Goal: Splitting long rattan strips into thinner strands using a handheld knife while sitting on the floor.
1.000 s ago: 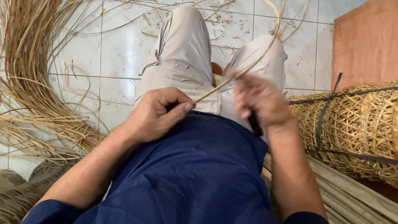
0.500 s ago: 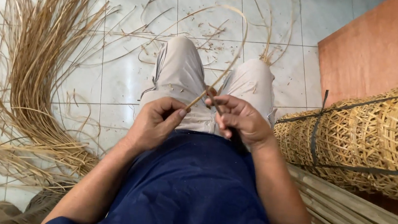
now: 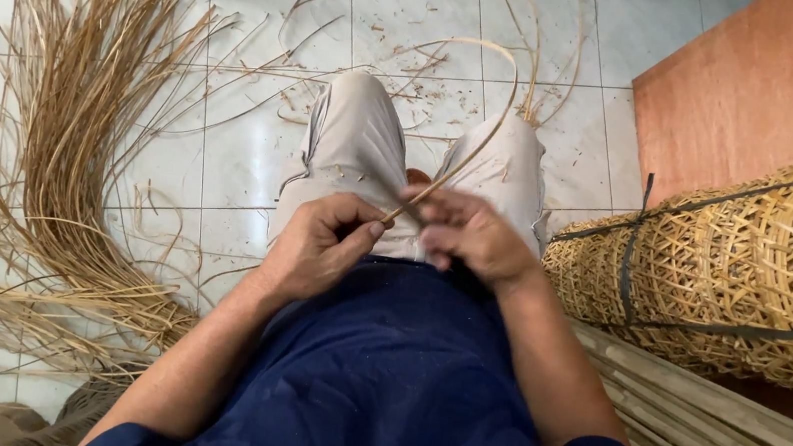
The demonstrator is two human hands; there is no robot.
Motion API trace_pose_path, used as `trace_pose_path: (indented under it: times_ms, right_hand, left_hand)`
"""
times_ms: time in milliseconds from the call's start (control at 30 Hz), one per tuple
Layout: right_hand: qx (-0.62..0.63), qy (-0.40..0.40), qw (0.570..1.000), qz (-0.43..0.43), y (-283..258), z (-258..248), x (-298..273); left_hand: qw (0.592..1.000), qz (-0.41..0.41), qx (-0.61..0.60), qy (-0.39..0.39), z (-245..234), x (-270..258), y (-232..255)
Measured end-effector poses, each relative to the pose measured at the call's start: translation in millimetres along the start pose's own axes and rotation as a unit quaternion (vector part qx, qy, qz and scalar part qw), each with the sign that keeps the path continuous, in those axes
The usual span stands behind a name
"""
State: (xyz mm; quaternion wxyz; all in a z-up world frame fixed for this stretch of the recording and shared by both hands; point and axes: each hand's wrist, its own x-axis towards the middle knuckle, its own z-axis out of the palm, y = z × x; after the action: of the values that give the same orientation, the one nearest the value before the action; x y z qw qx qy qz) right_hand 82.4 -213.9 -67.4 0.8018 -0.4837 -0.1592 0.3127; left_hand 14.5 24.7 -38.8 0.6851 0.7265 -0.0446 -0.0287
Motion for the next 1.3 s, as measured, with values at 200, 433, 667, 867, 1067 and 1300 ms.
trace_pose_path:
  times_ms: [200,433,667,867,1067,1300]
  right_hand:
    - [0.035,0.064,0.993,-0.091,-58,-47,14]
    - [0.02,0.029,0.999,-0.011,-38,15,6]
    - [0.112,0.027,0.989,-0.097,-50,-70,23]
    - [0.072,0.036,0.993,-0.089,-53,-49,16]
    - [0.018,0.008,0.999,-0.025,-20,16,6]
    - [0.006,0.044,0.997,-0.068,-33,-27,9]
  left_hand:
    - [0.999,-0.007,0.028,0.023,-5,1,13]
    - [1.0,-0.004,0.003,-0.014,1,12,16]
    - [1.0,-0.022,-0.019,-0.004,-4,8,12]
    - [0.999,-0.039,-0.015,0.009,-12,5,11]
    - [1.0,-0.02,-0.019,-0.002,-1,11,13]
    - [0.999,-0.034,-0.012,-0.016,-1,-2,17]
